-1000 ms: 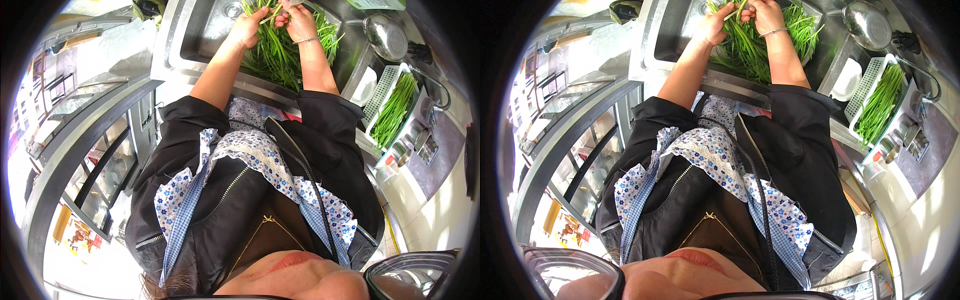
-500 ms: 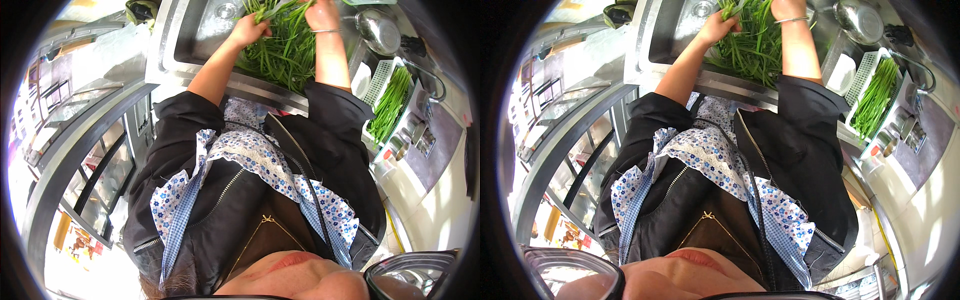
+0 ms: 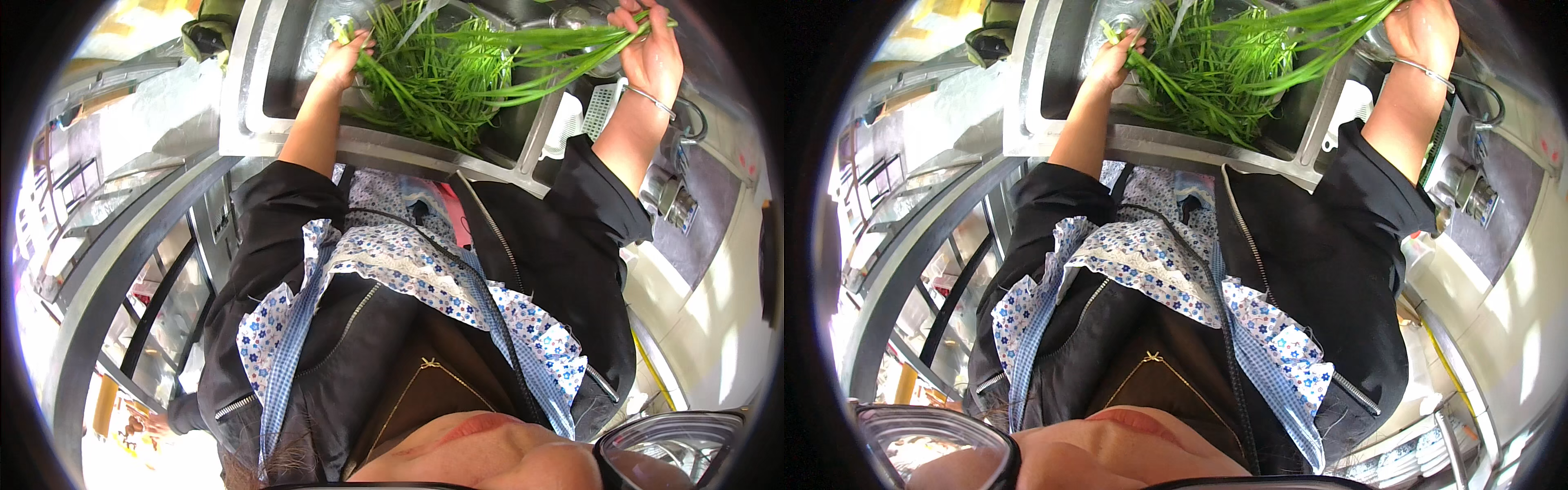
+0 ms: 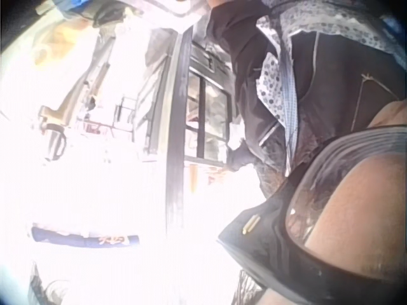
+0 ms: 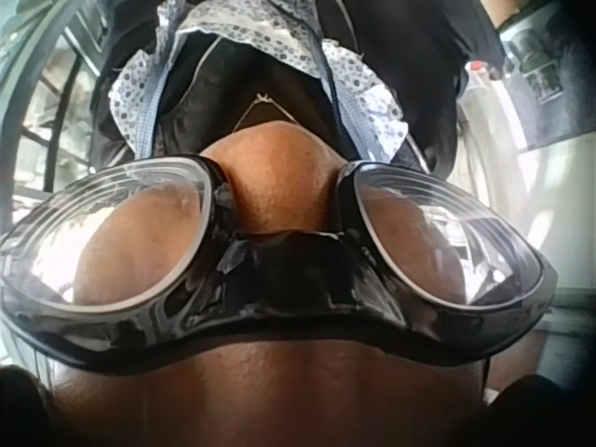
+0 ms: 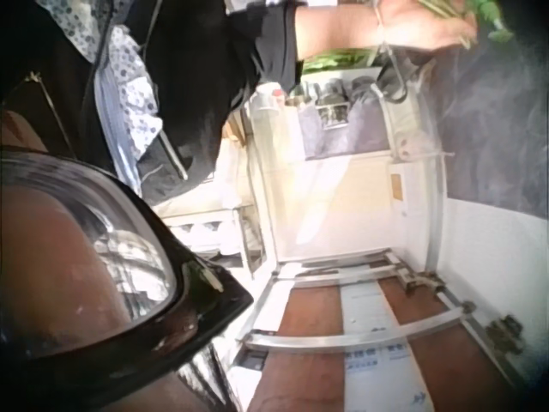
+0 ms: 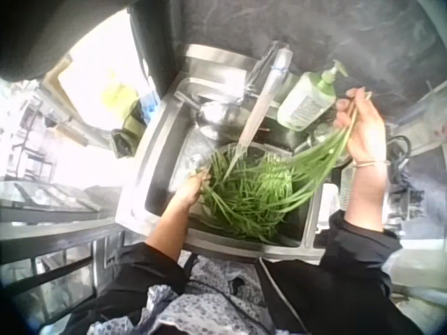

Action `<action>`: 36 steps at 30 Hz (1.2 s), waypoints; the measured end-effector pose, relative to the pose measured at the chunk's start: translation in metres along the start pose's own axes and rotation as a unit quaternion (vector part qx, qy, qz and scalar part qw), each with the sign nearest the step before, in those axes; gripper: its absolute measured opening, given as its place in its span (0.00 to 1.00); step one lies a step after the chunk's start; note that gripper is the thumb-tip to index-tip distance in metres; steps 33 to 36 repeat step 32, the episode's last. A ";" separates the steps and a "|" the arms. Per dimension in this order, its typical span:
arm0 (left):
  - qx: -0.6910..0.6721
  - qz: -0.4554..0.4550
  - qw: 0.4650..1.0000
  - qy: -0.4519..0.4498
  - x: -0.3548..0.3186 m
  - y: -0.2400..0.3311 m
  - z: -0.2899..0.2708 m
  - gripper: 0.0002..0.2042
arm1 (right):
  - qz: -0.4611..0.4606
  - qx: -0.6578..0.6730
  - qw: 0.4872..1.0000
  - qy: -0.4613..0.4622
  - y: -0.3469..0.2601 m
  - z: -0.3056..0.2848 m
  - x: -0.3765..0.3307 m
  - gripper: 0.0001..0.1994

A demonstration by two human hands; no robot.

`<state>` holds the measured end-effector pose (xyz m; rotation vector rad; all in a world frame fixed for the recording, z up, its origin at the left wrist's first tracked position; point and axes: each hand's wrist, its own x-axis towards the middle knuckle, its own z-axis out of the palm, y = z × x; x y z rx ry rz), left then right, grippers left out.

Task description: The person retrieves a bag of green vegetables from a refrigerator, places them in a sink, and washes them under running water. The person repeatedly rinses and sorts the vegetables by hand, then transfers them to a white basket beside the sink.

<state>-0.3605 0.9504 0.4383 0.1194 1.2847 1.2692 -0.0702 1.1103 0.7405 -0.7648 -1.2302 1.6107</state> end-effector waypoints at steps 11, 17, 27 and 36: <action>0.064 -0.002 0.909 -0.413 -0.035 0.039 0.064 0.09 | 0.274 -0.126 0.949 -0.096 0.194 0.059 -0.035 0.08; -0.014 0.096 0.950 -0.297 -0.035 0.034 0.053 0.12 | 0.243 0.015 0.967 -0.072 0.197 0.065 -0.028 0.08; -0.042 0.067 0.973 -0.217 -0.056 0.030 0.053 0.09 | 0.266 -0.124 0.952 -0.081 0.211 0.061 -0.026 0.10; 0.003 0.071 0.967 -0.244 -0.055 0.031 0.048 0.10 | 0.272 -0.020 0.961 -0.043 0.226 0.030 -0.019 0.12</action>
